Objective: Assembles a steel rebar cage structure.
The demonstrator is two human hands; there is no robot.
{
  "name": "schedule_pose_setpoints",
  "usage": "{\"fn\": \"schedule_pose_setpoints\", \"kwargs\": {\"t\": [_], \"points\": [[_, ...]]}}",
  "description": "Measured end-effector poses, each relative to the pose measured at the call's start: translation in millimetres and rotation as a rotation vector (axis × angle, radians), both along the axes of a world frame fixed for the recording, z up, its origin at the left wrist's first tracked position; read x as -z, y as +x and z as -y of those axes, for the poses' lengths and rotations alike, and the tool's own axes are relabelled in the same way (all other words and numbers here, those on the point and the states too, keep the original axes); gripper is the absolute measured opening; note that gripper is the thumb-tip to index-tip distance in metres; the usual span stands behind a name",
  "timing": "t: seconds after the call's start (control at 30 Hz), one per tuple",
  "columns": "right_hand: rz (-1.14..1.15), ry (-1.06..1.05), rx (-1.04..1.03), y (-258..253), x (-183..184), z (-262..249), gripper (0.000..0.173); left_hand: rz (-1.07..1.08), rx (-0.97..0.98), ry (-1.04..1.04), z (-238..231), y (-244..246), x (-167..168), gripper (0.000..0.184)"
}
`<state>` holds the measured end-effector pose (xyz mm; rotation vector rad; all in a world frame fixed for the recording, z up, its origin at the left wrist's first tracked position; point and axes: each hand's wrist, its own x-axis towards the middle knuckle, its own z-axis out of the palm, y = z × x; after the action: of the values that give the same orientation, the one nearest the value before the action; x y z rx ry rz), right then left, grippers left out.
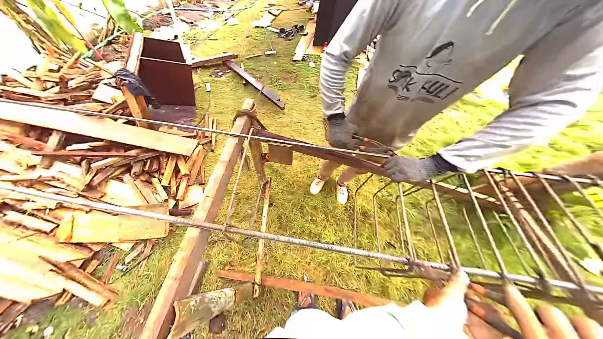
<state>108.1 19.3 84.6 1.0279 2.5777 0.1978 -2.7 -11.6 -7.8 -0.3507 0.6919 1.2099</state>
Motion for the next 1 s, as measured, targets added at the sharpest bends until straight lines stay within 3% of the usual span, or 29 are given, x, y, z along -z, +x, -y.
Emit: {"fn": "schedule_pose_setpoints", "kwargs": {"t": [0.03, 0.13, 0.23, 0.37, 0.53, 0.63, 0.8, 1.0], "points": [[0.029, -0.163, 0.093, 2, -3, -9, 0.059, -0.021, -0.011, -0.017, 8, -3, -8, 0.043], [0.151, -0.692, 0.481, 7, -4, -38, 0.043, -0.166, 0.139, 0.0, 33, -7, -11, 0.045], [0.07, -0.87, 0.78, 6, 1, -31, 0.031, -0.256, 0.277, 0.038, 47, -6, 2, 0.056], [0.188, -0.791, 0.672, -22, -22, -20, 0.033, -0.184, 0.2, 0.111, 40, -5, 11, 0.056], [0.233, -0.779, 0.692, -52, -51, -14, 0.028, -0.148, 0.166, 0.1, 32, -8, 10, 0.057], [0.234, -0.724, 0.54, -45, -45, -30, 0.026, -0.178, 0.125, 0.046, 28, -9, 3, 0.052], [0.246, -0.426, 0.363, -50, -58, -26, 0.029, -0.199, 0.06, 0.008, 19, -9, -7, 0.048], [0.141, -0.467, 0.352, -37, -53, -39, 0.027, -0.145, 0.112, 0.062, 18, -9, 0, 0.05]]}}
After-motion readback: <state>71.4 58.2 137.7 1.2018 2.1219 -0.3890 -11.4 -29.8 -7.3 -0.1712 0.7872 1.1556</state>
